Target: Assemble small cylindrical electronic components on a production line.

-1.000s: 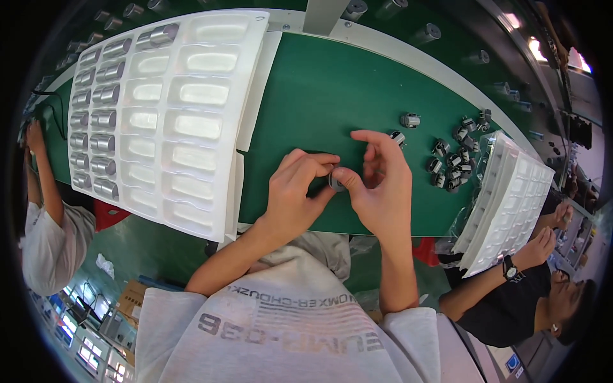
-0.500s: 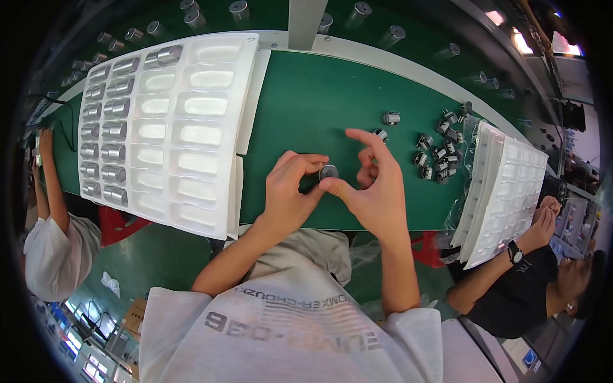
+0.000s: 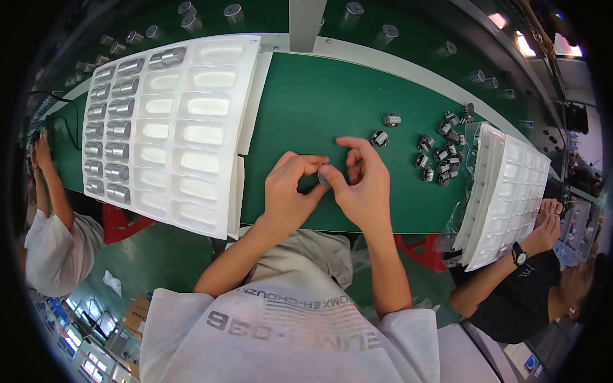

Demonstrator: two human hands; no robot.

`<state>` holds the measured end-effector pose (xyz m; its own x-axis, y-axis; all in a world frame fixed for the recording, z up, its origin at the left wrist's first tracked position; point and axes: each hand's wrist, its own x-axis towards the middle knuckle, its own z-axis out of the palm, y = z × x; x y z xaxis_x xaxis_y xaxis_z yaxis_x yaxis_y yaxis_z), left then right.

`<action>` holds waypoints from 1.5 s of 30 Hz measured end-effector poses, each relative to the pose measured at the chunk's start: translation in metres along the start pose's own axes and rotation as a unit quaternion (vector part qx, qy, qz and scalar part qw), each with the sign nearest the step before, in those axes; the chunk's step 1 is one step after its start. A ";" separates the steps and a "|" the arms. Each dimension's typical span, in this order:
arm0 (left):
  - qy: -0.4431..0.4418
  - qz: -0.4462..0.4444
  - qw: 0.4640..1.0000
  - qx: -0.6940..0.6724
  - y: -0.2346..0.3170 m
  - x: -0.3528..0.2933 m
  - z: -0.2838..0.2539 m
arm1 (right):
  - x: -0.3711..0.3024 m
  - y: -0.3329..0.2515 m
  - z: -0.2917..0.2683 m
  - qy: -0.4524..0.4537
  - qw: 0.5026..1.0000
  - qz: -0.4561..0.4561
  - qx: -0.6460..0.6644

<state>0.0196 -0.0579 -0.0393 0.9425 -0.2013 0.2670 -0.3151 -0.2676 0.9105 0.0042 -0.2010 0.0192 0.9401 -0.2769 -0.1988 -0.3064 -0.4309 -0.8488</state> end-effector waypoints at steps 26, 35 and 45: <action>-0.065 0.013 0.998 -0.017 0.053 -0.008 -0.058 | 0.199 0.009 -0.088 0.260 0.909 -0.236 -0.226; -0.031 0.081 0.992 0.090 0.055 0.009 -0.122 | 0.227 0.037 -0.074 0.233 0.905 -0.219 -0.280; -0.073 0.160 0.851 0.495 -0.089 0.183 -0.238 | 0.117 0.020 -0.083 0.140 0.882 -0.326 -0.312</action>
<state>0.2467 0.1536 0.0040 0.7893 -0.5092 0.3431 -0.5613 -0.8249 0.0670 0.0957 -0.3133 0.0200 0.9003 0.0408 0.4334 0.1806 -0.9409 -0.2866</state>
